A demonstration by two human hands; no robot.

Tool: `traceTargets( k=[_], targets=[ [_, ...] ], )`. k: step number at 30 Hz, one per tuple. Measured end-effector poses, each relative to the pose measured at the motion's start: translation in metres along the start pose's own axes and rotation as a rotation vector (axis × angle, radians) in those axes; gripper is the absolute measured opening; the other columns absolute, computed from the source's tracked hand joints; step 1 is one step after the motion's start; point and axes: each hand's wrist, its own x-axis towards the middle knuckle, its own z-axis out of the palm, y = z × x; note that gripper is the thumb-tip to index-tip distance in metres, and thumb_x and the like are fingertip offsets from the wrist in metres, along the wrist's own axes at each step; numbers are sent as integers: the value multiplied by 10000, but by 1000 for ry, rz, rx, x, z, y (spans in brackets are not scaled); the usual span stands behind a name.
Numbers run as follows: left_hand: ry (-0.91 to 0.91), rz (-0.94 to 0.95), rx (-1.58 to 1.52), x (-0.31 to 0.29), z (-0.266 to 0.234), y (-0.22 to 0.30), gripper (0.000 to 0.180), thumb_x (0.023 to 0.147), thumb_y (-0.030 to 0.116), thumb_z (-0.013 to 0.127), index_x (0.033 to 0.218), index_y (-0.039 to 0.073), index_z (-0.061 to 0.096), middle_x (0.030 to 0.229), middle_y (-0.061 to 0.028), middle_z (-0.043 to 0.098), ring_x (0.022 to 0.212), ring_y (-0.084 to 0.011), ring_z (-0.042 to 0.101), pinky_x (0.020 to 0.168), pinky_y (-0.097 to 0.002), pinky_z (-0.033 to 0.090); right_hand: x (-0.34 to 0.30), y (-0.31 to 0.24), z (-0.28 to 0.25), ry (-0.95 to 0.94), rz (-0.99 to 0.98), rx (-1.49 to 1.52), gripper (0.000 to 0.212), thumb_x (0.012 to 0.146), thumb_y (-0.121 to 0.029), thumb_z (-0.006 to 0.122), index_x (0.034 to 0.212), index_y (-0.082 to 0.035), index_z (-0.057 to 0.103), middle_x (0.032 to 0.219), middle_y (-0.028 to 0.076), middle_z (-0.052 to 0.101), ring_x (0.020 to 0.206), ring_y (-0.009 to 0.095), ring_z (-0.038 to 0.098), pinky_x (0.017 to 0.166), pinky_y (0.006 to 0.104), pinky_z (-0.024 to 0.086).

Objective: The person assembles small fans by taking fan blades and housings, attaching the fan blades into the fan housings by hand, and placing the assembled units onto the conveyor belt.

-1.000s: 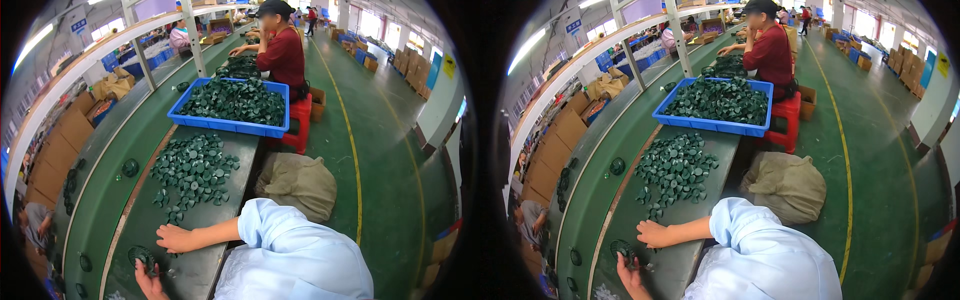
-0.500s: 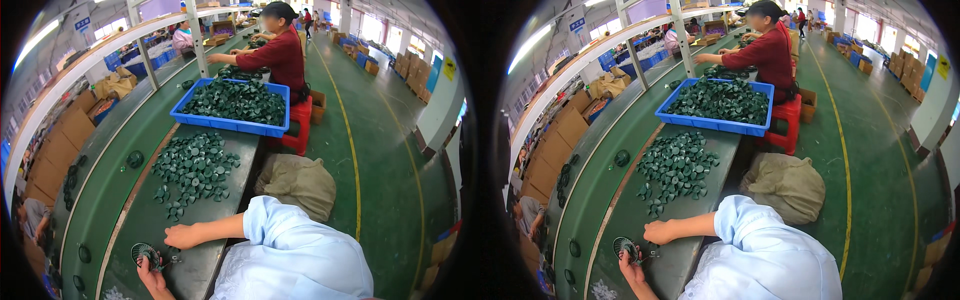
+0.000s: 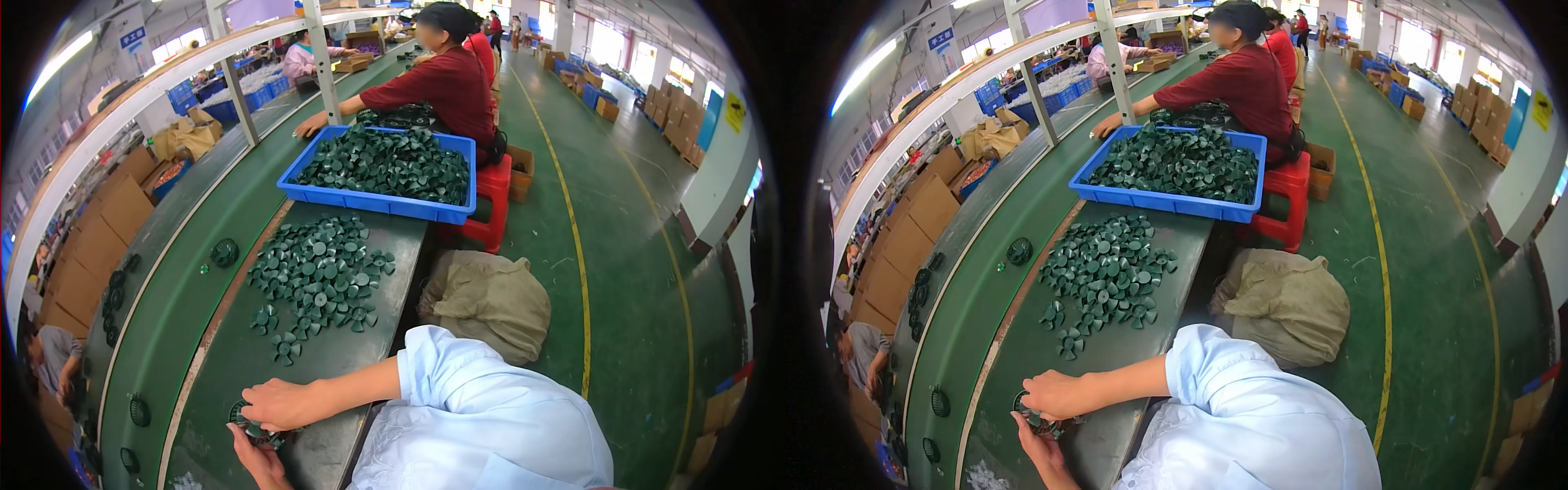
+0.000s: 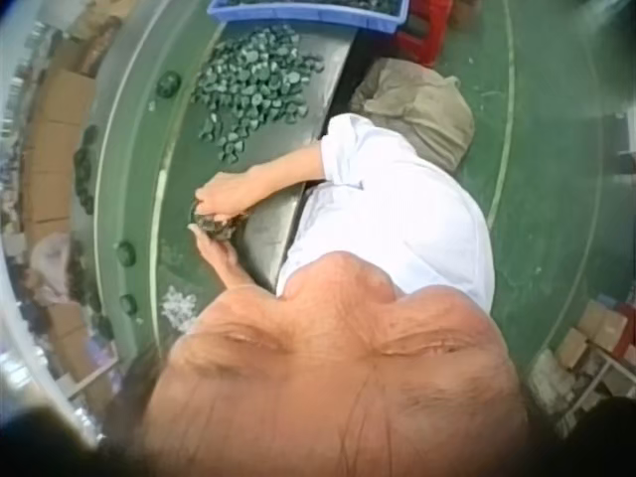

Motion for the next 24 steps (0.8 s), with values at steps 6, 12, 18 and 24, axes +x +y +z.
traceTargets(
  k=[6, 12, 18, 24],
  targets=[
    [-24, 47, 21, -10, 16, -3, 326, 1013, 362, 505, 1072, 48, 568, 911, -12, 622, 719, -69, 580, 540, -216, 438, 8, 4, 34, 42, 23, -106, 153, 773, -140, 649, 826, -5, 599, 898, 167, 549, 821, 331, 587, 659, 445, 494],
    [20, 86, -29, -7, 11, -5, 255, 990, 258, 572, 1110, 34, 543, 938, -16, 614, 769, -74, 582, 574, -214, 452, 12, -3, 34, 46, 40, -105, 136, 781, -134, 629, 815, -7, 597, 896, 167, 550, 802, 323, 580, 638, 436, 495],
    [-63, 208, 87, -2, 0, -6, 319, 962, 209, 614, 1186, 3, 521, 1047, -68, 610, 903, -133, 601, 740, -274, 508, 12, -5, 35, 83, 23, -133, 161, 771, -144, 643, 841, -11, 583, 905, 154, 524, 814, 310, 557, 633, 420, 495],
    [-72, 259, 115, -11, 15, 3, 278, 948, 125, 590, 1165, -34, 522, 1035, -76, 602, 878, -155, 585, 778, -297, 491, 12, 28, -3, -135, 167, 115, 453, 663, -245, 796, 982, 5, 592, 964, 185, 576, 960, 359, 561, 727, 437, 490]
  ],
)
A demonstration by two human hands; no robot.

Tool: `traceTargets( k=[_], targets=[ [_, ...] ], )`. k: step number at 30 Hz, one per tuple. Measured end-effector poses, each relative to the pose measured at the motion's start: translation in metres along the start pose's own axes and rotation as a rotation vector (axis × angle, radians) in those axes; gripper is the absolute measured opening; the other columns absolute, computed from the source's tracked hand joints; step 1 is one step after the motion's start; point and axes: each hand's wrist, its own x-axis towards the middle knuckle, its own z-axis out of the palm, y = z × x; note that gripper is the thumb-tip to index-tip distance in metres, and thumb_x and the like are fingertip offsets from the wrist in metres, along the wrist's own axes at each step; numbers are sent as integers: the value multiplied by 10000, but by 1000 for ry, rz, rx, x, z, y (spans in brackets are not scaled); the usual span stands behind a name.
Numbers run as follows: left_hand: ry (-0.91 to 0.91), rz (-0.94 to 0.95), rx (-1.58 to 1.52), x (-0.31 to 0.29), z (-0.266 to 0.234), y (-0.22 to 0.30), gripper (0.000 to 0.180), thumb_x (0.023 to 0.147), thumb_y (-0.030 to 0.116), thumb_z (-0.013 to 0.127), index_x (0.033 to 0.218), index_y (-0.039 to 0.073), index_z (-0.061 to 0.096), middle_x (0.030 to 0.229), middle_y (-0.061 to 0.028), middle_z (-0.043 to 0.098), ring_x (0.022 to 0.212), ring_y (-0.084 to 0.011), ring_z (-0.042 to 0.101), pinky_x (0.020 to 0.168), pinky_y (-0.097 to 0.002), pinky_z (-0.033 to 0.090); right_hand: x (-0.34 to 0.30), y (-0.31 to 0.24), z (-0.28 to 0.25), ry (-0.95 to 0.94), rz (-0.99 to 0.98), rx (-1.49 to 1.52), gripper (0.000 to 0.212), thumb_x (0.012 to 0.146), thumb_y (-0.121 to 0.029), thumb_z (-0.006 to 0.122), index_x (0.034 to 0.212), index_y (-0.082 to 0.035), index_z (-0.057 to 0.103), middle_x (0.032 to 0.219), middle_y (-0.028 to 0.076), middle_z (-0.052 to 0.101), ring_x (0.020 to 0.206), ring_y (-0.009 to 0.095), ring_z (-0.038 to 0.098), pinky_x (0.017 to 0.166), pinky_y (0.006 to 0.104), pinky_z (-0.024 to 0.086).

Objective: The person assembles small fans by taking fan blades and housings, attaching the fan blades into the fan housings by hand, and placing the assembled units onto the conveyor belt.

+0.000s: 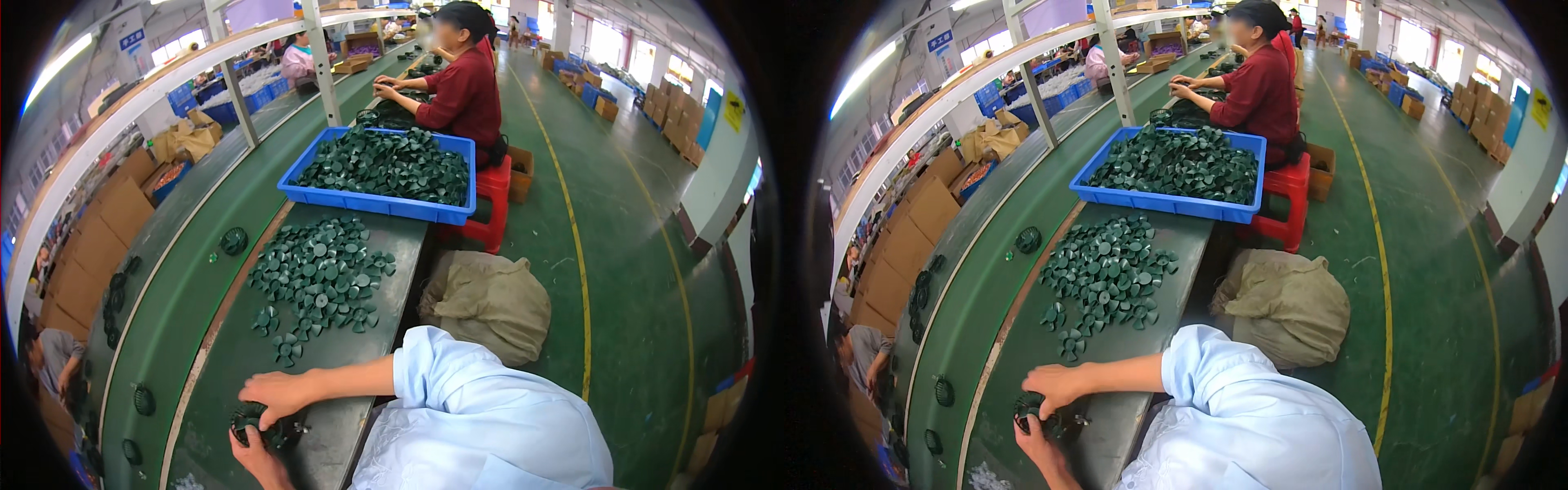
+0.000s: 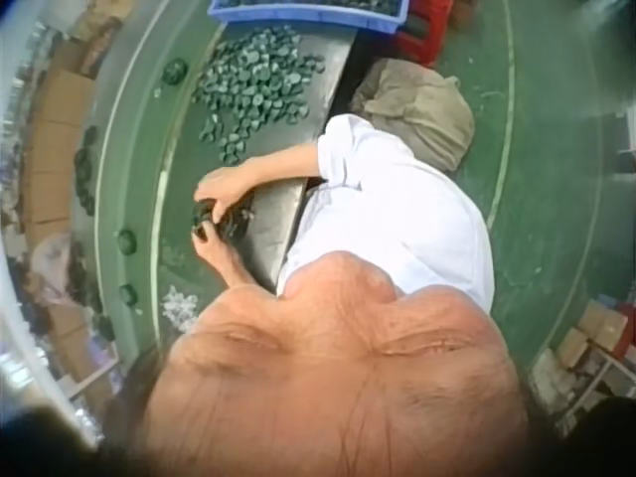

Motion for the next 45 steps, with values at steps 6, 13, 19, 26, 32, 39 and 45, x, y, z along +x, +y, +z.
traceTargets(
  k=[6, 13, 19, 26, 32, 39, 45],
  targets=[
    [-103, 52, 391, -2, -19, -7, 289, 912, 90, 589, 1161, -55, 554, 1053, -113, 623, 960, -181, 607, 833, -325, 514, -7, 24, 28, -39, 26, 224, 436, 663, -297, 795, 877, 36, 613, 824, 211, 637, 846, 392, 625, 711, 461, 475],
    [-12, -5, 560, 18, -1, -19, 534, 895, 143, 647, 1371, 0, 453, 1239, -157, 584, 1073, -192, 579, 915, -308, 470, 17, 34, -16, -193, 396, 321, 432, 703, -375, 804, 761, 29, 664, 608, 123, 621, 528, 138, 608, 462, 316, 480],
    [117, -68, 513, 37, -45, 11, 564, 866, 145, 671, 1353, -15, 437, 1262, -159, 576, 1056, -204, 598, 905, -335, 490, 104, 112, -32, 225, 626, 988, 317, 859, -234, 728, 1031, 10, 622, 842, 79, 643, 703, 137, 638, 570, 251, 501],
    [310, 287, 1264, 173, -181, 25, 496, 836, 199, 649, 1255, -38, 525, 1180, -243, 594, 1114, -359, 581, 971, -419, 450, 55, 78, -63, 163, 468, 685, 333, 874, -156, 677, 1157, 10, 615, 1028, 83, 658, 840, 155, 659, 676, 276, 522],
    [241, 362, 1818, 288, -211, 1, 558, 844, 178, 626, 1347, -14, 479, 1320, -267, 523, 1233, -404, 492, 1026, -452, 407, -7, 97, -86, 527, 103, -477, 170, 802, -68, 628, 970, -49, 645, 886, 129, 635, 809, 298, 638, 733, 386, 536],
    [185, 383, 2227, 304, -268, -19, 383, 858, 81, 609, 1227, 2, 544, 1071, -140, 631, 1014, -363, 579, 806, -449, 494, -5, 80, -3, 189, -39, -559, 150, 731, -124, 607, 820, -7, 575, 813, 118, 500, 846, 267, 505, 641, 343, 429],
    [61, 447, 1839, 169, -87, 43, 413, 886, 84, 595, 1283, 23, 496, 1138, -184, 601, 1033, -356, 590, 843, -430, 498, -9, 62, -2, 209, -33, -737, 175, 731, -117, 635, 845, 6, 585, 847, 140, 526, 795, 270, 524, 650, 370, 459]
  ],
)
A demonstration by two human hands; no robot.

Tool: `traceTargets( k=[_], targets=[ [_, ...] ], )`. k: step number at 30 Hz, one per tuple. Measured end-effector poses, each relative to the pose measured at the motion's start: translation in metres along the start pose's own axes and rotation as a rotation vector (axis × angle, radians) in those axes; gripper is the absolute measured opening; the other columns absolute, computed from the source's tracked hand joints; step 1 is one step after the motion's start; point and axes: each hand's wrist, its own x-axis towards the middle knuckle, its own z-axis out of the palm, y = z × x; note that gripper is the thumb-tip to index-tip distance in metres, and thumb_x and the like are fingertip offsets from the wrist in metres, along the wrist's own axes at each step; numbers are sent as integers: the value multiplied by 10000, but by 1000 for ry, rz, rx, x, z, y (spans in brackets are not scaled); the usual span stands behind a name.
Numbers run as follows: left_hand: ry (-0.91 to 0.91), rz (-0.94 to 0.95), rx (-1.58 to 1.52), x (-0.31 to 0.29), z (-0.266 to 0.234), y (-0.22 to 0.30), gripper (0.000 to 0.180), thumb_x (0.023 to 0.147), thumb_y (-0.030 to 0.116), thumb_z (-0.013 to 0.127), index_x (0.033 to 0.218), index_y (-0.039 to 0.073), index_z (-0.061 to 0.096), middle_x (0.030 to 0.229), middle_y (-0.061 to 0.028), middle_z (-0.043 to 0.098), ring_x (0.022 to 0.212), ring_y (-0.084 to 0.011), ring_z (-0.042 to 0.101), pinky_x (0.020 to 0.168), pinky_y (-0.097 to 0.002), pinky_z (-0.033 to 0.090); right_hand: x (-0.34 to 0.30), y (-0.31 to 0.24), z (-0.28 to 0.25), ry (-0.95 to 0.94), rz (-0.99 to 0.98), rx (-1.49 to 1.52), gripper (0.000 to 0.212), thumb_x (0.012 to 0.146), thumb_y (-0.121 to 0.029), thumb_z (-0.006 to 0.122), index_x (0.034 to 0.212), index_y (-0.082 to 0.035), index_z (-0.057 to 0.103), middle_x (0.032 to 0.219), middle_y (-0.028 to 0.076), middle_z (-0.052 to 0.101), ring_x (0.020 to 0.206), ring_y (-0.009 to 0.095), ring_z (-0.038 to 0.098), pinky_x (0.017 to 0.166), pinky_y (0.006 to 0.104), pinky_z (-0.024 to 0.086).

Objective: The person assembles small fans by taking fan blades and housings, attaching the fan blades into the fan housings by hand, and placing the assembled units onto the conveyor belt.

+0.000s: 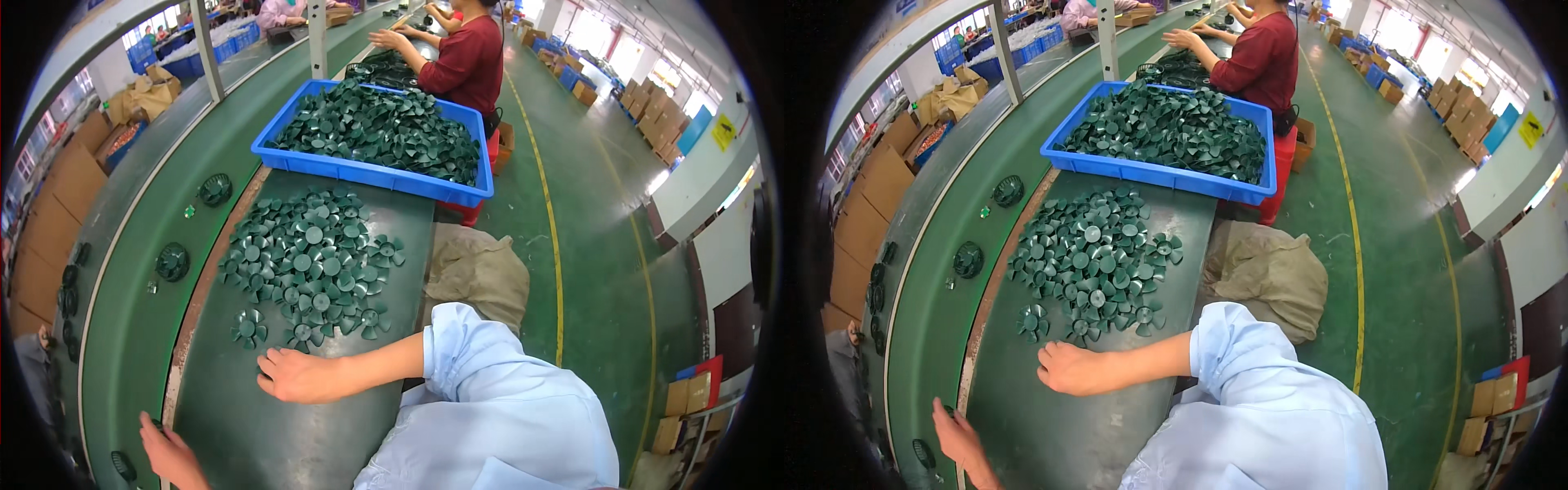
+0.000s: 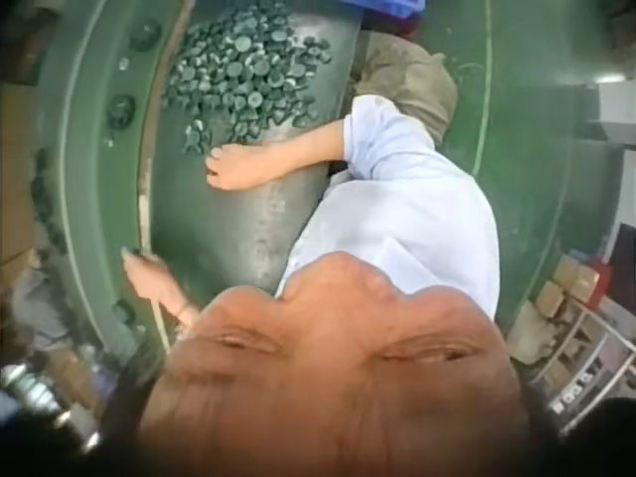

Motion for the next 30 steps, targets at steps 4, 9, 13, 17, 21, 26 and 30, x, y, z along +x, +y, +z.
traceTargets(
  k=[4, 9, 13, 17, 21, 26, 30],
  targets=[
    [-70, 109, -197, -66, -9, 27, 307, 858, 110, 638, 1146, 16, 590, 992, -167, 619, 900, -362, 620, 765, -419, 503, 8, 11, 3, 96, 82, 386, 196, 770, -109, 626, 914, 22, 602, 896, 149, 558, 798, 306, 572, 670, 402, 491],
    [-214, 52, -698, -96, -18, 58, 218, 824, 27, 641, 1034, -32, 630, 868, -146, 607, 722, -290, 612, 697, -355, 502, 0, 28, -4, 72, 373, 1114, 342, 871, -118, 550, 1169, 51, 536, 977, 164, 630, 867, 272, 657, 687, 349, 541],
    [-11, 242, -468, -84, -26, 45, 324, 790, -41, 600, 1112, -20, 582, 964, -165, 584, 917, -331, 579, 832, -402, 472, -13, 15, -6, -82, 857, 1883, 284, 926, -170, 512, 1122, 25, 580, 883, 106, 623, 696, 221, 679, 571, 333, 565],
    [-278, 253, -488, -85, 6, 33, 330, 763, -7, 628, 1092, 3, 595, 1009, -173, 591, 983, -368, 553, 865, -430, 455, -21, 1, 0, -136, 901, 1698, 234, 933, -182, 502, 1018, 12, 599, 852, 103, 610, 604, 211, 658, 544, 352, 568],
    [-279, 114, -589, -94, 10, 13, 180, 833, 24, 595, 1010, -6, 581, 848, -157, 580, 754, -300, 567, 729, -374, 486, -22, 3, 7, -50, 481, 659, 234, 933, -241, 568, 1006, -18, 560, 913, 182, 629, 715, 341, 652, 630, 433, 525],
    [-218, -536, -1191, -118, -41, 25, 145, 913, 178, 566, 904, 44, 622, 746, 0, 532, 612, -85, 490, 523, -272, 414, -5, -33, -24, -167, 99, 341, 244, 730, -199, 686, 915, -57, 615, 997, 179, 593, 977, 355, 582, 764, 458, 538],
    [-355, -806, -1788, -123, -18, 49, 299, 914, 351, 635, 1039, 80, 656, 890, -22, 603, 731, -132, 536, 604, -299, 423, -8, -32, -15, -405, 117, 169, 231, 773, -224, 692, 945, -74, 654, 965, 169, 628, 919, 336, 641, 733, 444, 556]
  ],
)
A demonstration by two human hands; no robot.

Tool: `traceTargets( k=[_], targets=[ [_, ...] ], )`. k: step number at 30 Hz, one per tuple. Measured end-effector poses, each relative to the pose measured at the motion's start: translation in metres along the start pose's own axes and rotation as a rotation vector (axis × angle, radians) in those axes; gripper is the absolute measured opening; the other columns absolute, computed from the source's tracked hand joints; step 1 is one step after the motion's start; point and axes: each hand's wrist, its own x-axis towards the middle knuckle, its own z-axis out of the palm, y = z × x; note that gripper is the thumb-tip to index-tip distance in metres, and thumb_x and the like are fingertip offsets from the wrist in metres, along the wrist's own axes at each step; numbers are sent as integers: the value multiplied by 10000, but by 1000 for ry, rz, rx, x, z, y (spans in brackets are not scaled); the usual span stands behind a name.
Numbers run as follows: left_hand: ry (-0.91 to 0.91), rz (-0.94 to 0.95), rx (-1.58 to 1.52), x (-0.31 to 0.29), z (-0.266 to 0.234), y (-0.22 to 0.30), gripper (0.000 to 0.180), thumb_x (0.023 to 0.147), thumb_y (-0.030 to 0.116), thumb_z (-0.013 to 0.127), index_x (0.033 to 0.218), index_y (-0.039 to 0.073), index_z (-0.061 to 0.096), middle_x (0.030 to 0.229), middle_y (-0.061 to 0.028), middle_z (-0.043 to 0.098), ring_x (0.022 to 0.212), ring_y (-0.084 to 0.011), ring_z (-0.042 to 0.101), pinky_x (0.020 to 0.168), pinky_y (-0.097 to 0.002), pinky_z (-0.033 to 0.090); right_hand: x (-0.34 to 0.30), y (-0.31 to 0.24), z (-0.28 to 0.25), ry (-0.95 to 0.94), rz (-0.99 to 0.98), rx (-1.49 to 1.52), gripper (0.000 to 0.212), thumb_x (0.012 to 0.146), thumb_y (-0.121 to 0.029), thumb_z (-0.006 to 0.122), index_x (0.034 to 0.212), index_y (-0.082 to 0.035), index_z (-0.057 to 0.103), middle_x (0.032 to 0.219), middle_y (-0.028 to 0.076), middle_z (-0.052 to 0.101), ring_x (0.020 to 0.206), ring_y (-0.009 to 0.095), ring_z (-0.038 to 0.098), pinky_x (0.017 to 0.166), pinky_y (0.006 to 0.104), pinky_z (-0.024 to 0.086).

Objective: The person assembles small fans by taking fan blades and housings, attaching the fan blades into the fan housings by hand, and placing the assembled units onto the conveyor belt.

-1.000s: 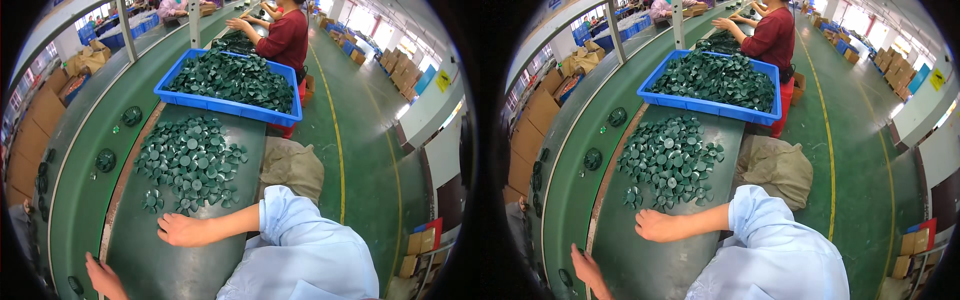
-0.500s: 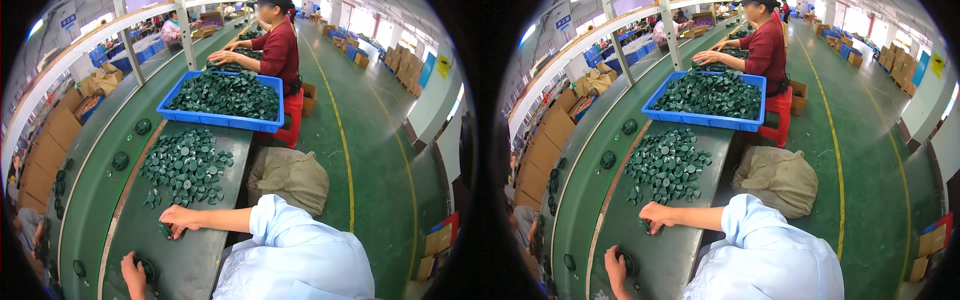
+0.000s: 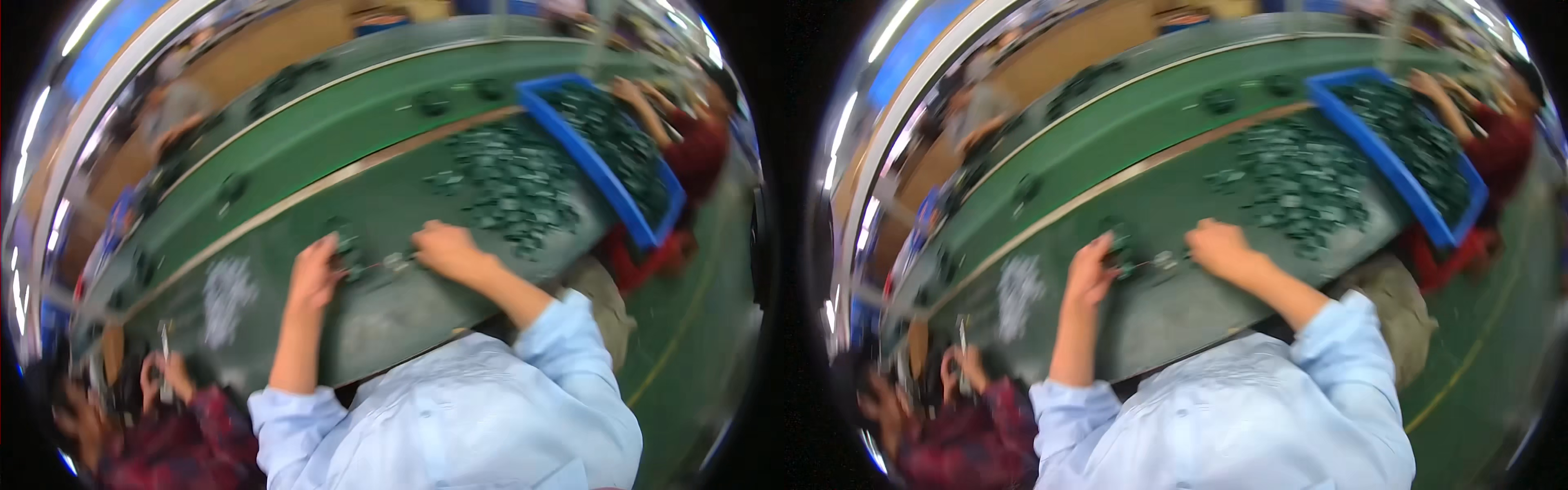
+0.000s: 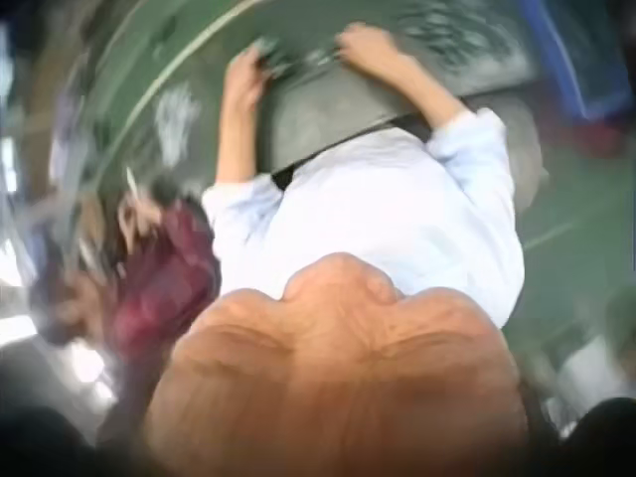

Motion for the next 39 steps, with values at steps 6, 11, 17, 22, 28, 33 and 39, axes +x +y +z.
traceTargets(
  k=[6, 11, 17, 22, 28, 33, 39],
  targets=[
    [-16, -105, -470, -14, 3, -23, 354, 970, 331, 580, 1124, 15, 611, 1074, -139, 681, 990, -289, 667, 863, -473, 539, 2, -2, -2, 72, -85, 16, 292, 790, -226, 719, 1007, -62, 612, 905, 168, 586, 839, 373, 620, 712, 461, 513],
    [-116, -27, -553, -11, -15, -31, 417, 987, 370, 538, 1162, -5, 592, 1090, -151, 674, 1011, -278, 667, 888, -451, 545, 1, -4, -5, 18, -61, -6, 363, 778, -204, 737, 1093, -72, 614, 904, 142, 579, 818, 372, 612, 698, 465, 497],
    [-73, 25, -469, -22, -9, -21, 400, 1006, 359, 506, 1190, 10, 576, 1104, -118, 662, 992, -226, 670, 846, -389, 583, 22, -60, -39, 424, -198, 162, 323, 789, -150, 735, 1080, -73, 622, 881, 93, 566, 725, 275, 597, 593, 365, 484],
    [-102, -23, -527, -22, 4, -26, 351, 993, 357, 548, 1148, 45, 592, 983, -35, 654, 832, -126, 642, 698, -288, 548, 36, -95, -16, 259, -339, 124, 352, 752, -140, 738, 1080, -91, 619, 895, 87, 556, 822, 280, 597, 630, 390, 504],
    [114, 75, -126, -21, 10, -43, 240, 924, 206, 654, 1100, 49, 607, 944, 10, 611, 811, -37, 533, 670, -197, 447, 48, -91, 0, 197, -356, 271, 376, 743, -98, 736, 1100, -80, 620, 922, 93, 563, 884, 291, 599, 642, 386, 515],
    [120, 238, -173, -23, 11, -38, 329, 899, 173, 664, 1144, -32, 584, 1014, -67, 644, 902, -109, 575, 795, -286, 494, 53, -73, -9, 459, -346, 308, 452, 718, -55, 758, 1143, -11, 610, 1060, 135, 596, 908, 266, 610, 667, 341, 510],
    [49, 219, 220, -32, 10, -32, 336, 882, 139, 663, 1153, -43, 582, 1001, -62, 650, 930, -104, 585, 810, -267, 490, 61, -50, 2, -365, 59, 990, 396, 750, -187, 789, 1036, 30, 622, 834, 108, 631, 745, 186, 601, 646, 324, 487]
  ],
)
